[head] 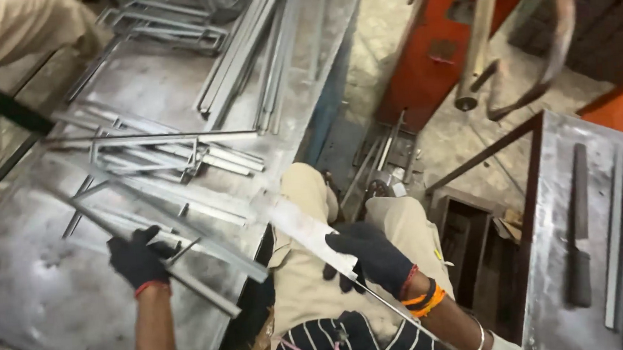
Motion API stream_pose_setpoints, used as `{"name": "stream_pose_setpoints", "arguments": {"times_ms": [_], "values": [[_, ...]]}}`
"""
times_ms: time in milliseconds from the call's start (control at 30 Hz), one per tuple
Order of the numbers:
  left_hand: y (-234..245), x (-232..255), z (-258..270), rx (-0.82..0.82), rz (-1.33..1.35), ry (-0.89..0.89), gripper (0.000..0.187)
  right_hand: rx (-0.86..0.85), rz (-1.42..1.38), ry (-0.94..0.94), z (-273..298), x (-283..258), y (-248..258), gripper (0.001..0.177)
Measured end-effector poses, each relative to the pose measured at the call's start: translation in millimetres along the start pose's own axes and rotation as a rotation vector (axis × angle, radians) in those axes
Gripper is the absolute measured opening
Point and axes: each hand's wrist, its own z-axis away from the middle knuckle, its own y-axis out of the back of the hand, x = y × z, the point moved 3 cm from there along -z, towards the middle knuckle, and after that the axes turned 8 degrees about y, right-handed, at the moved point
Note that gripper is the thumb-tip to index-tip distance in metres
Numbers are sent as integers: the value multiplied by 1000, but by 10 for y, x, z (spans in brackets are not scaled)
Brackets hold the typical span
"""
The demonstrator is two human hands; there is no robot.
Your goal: The person picks up rectangular metal frames and straight bars from a work table, aligns and positions the bars against the frames, and holds them in place. Near the end, the person grinds a frame joint, producing sparks, and continues handling the frames and bars.
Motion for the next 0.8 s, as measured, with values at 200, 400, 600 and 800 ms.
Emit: {"name": "stream_pose_setpoints", "arguments": {"times_ms": [200,400,600,800], "values": [[1491,25,-340,343,-775,-145,62,39,-117,248,-200,-39,55,43],[588,291,-231,358,-1290,-656,71,62,-469,309,-92,-561,123,54],[-1440,-254,-235,-237,-1187,-877,33,184,-458,501,-367,-280,637,42],[-3240,-485,330,-663,-1224,-820,28,444,-437,373,-384,290,959,48]]}}
